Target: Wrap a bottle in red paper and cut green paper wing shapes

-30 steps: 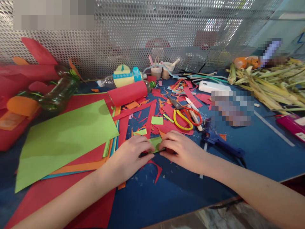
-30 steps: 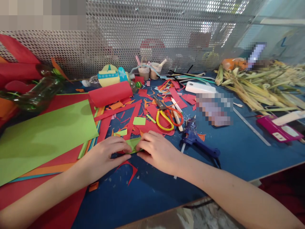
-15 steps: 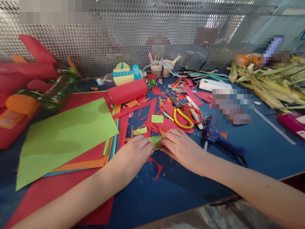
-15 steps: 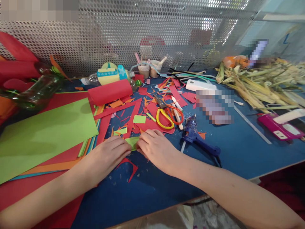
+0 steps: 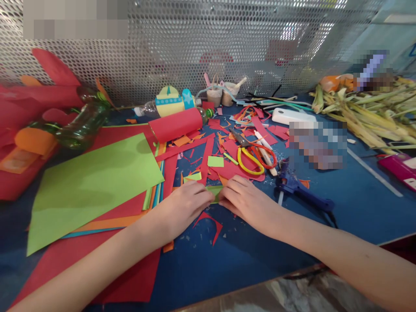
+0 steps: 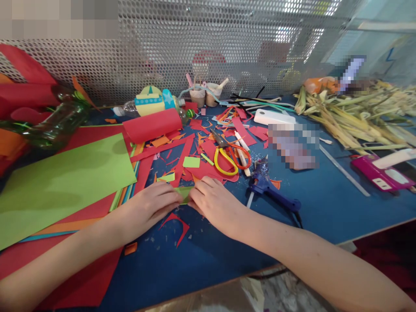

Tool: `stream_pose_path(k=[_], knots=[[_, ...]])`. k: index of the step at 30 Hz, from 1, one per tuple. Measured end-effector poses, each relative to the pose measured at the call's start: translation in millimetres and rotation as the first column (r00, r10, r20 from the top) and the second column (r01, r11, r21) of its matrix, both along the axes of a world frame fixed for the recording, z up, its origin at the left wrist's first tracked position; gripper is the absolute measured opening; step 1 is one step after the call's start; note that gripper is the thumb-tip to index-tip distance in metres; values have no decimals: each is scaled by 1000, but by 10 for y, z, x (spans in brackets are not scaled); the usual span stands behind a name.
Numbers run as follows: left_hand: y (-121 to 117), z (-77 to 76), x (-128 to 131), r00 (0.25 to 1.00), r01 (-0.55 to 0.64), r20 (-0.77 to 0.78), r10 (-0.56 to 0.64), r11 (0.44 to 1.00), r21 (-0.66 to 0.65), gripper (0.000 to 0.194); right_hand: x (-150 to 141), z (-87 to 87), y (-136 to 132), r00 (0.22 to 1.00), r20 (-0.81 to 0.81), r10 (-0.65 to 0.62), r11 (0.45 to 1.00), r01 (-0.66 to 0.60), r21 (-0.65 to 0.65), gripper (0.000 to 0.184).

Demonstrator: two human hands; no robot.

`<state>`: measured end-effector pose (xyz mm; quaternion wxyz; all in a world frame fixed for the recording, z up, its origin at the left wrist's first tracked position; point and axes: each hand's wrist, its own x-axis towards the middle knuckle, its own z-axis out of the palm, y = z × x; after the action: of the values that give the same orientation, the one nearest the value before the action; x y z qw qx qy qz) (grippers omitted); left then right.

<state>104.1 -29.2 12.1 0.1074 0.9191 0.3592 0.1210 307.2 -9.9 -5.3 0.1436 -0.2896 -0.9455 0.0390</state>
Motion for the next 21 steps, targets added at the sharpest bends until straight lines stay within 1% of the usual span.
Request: stream_pose_path(k=[6, 11, 14, 18, 21], knots=[[2, -8, -7, 1000, -9, -2, 9, 1000, 1, 22, -6, 37, 2, 992, -109, -70, 991, 57, -120, 14], [22, -36, -34, 1000, 25, 4, -25, 1000, 9, 26, -13, 51, 2, 986, -137, -96, 981, 71, -178, 11], [33, -27, -51, 999, 27, 35, -27, 999, -20, 22, -14, 45, 9, 984, -147, -99, 979, 70, -190, 10], [42, -3, -58, 998, 14, 65, -8, 996, -91, 16, -1, 28, 23, 977, -187, -100, 972, 56, -229, 7], [52, -5, -57, 997, -11, 69, 19, 993, -115, 15, 18, 23, 35, 971, -224, -81, 963, 19, -269, 5]])
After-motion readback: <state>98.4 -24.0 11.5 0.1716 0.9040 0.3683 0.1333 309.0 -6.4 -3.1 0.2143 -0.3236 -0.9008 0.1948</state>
